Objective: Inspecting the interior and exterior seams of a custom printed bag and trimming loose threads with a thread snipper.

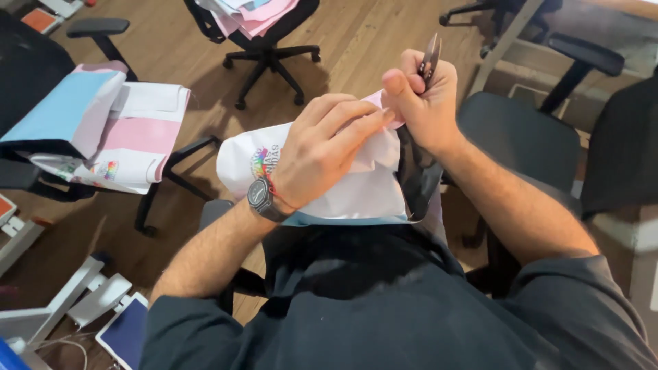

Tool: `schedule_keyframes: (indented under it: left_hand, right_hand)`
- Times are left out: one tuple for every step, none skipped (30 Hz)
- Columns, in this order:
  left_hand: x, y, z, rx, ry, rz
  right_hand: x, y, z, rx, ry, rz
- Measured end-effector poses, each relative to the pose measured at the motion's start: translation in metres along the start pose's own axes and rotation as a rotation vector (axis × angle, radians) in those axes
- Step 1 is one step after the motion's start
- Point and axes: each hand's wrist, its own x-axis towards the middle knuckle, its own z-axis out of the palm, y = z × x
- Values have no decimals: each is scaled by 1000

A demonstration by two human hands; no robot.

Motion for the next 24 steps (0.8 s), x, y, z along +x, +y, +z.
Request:
schedule_keyframes:
  left_hand:
    - [-1,0,-2,9,0,-13]
    - [-3,-1,-3,-18,-26,-42]
    - [-3,-3,-5,-46,-54,-65]
    - [-7,-2,-5,-39,-54,-71]
    - [-7,-5,-5,-34,-57,-76]
    - [-7,-8,-5,-29,-61,-81]
    - [-8,-9,-5,-19,-62,-86]
    - [-10,-11,-6,-5,-46,-123]
    - [-13,-11,-7,6,-35,-165]
    - [-18,-9,-9,12,-42,-172]
    - [-19,-11,-9,5,-23,-184]
    - [-20,-13,-10,-2,-4,-196]
    - [-19,-15,-11,12,4,-185]
    - [-18,-16,-11,11,22,-166]
    - [-19,-14,-10,-1,31,-156]
    - [-15,-19,-8,1,31,-154]
    - [-15,-19,-7,-6,27,-151]
    - [-16,-18,-5,-14,23,-148]
    - [-15,-23,1,-22,16,-153]
    - [-14,-27,6,-14,27,-144]
    - [-8,-37,11,4,45,-114]
    - [-3,-46,16,4,46,-97]
    - [2,-55,22,47,75,-99]
    - [6,-64,28,89,105,-101]
  right_hand:
    - [1,1,1,8,-11,9]
    - [1,2,2,36,-50,8]
    - [2,3,3,62,-84,1]
    - [1,5,6,69,-91,4]
    - [5,7,6,44,-87,-8]
    - [9,8,7,19,-82,-21]
    - [14,-7,12,27,-89,-21]
    - [19,-22,17,-75,-153,-58]
    - [21,-36,22,-175,-211,-90]
    - [16,-41,19,-164,-213,-87]
    - [15,-48,13,-270,-319,-114]
    - [14,-54,8,-376,-425,-143]
    - [14,-56,7,-378,-433,-161]
    - [13,-57,6,-423,-464,-169]
    - [7,-59,4,-467,-487,-162]
    - [11,-59,2,-467,-487,-164]
    - [8,-59,1,-534,-477,-182]
    - [5,-58,1,-601,-466,-199]
    - [3,-55,0,-599,-460,-189]
    - [2,-53,-1,-648,-428,-173]
    - [8,-52,-2,-707,-394,-180]
    - [12,-41,-2,-714,-385,-192]
    - [16,-31,-2,-713,-314,-191]
    - [20,-20,-3,-709,-244,-191]
